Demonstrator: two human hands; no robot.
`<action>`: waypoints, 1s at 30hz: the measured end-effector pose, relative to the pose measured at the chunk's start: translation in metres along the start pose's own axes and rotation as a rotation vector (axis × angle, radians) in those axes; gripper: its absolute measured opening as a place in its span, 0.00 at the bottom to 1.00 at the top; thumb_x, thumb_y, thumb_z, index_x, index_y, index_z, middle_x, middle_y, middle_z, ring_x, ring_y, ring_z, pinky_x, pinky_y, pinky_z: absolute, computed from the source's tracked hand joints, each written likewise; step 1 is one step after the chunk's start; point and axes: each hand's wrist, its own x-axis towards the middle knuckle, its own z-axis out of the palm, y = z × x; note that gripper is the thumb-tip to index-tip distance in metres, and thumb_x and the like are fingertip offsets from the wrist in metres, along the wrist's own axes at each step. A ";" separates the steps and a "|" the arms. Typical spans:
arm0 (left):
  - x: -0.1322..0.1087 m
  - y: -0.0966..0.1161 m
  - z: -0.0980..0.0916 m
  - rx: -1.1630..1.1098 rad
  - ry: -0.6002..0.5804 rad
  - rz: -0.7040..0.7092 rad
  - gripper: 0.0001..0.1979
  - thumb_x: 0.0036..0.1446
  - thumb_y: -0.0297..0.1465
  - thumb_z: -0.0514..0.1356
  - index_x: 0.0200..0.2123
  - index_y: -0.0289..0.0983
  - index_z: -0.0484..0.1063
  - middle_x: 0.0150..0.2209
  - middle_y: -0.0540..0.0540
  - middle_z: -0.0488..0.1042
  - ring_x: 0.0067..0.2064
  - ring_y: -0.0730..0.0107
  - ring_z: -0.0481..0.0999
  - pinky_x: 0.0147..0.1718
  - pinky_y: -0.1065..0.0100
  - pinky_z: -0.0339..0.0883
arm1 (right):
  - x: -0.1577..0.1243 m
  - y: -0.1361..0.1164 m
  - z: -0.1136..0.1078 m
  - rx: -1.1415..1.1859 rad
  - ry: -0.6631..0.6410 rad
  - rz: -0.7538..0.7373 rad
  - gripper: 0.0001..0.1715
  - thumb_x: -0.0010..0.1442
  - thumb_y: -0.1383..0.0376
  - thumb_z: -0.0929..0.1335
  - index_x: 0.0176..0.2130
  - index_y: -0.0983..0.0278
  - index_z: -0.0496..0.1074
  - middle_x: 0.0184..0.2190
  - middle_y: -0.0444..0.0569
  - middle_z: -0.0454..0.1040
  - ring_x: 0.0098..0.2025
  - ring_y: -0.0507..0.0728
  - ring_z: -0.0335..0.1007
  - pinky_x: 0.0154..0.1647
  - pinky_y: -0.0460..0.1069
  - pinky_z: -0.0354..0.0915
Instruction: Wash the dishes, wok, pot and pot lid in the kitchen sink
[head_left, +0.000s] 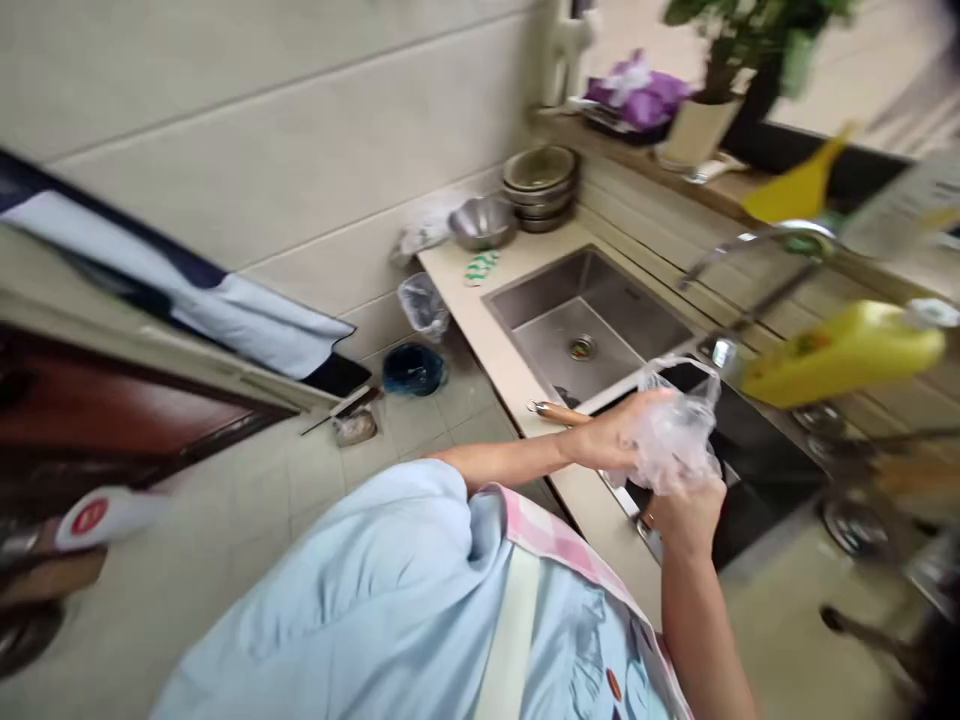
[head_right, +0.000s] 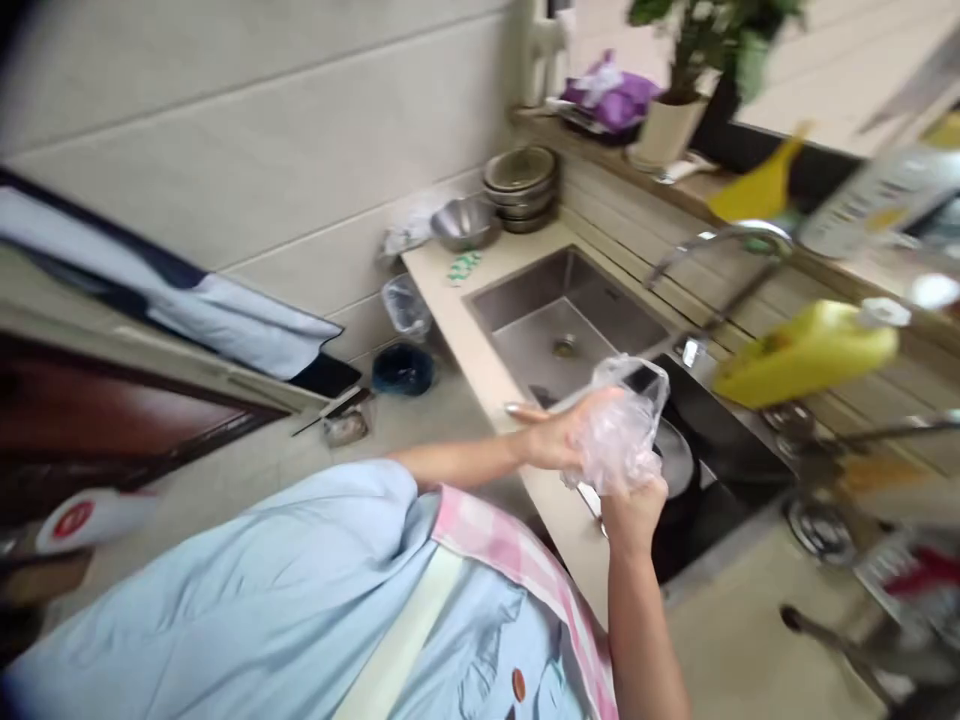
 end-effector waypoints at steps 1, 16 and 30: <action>-0.007 -0.001 -0.019 0.031 0.007 0.033 0.49 0.51 0.31 0.70 0.71 0.31 0.50 0.70 0.32 0.58 0.70 0.49 0.60 0.67 0.63 0.57 | 0.006 -0.008 0.023 0.024 -0.029 0.000 0.11 0.50 0.57 0.74 0.33 0.60 0.76 0.32 0.53 0.79 0.36 0.64 0.76 0.38 0.59 0.74; -0.190 -0.049 -0.313 0.292 0.742 -0.051 0.14 0.61 0.26 0.59 0.50 0.36 0.78 0.52 0.38 0.79 0.55 0.55 0.78 0.57 0.57 0.70 | 0.003 -0.073 0.400 0.436 -0.685 0.333 0.21 0.44 0.58 0.79 0.39 0.61 0.80 0.44 0.51 0.81 0.46 0.62 0.77 0.50 0.56 0.73; -0.253 -0.074 -0.439 0.129 1.415 -0.302 0.12 0.42 0.22 0.65 0.33 0.36 0.82 0.36 0.44 0.83 0.40 0.59 0.82 0.42 0.63 0.76 | 0.048 -0.064 0.539 0.283 -0.915 0.550 0.24 0.42 0.51 0.79 0.35 0.63 0.75 0.34 0.45 0.79 0.34 0.53 0.75 0.35 0.46 0.71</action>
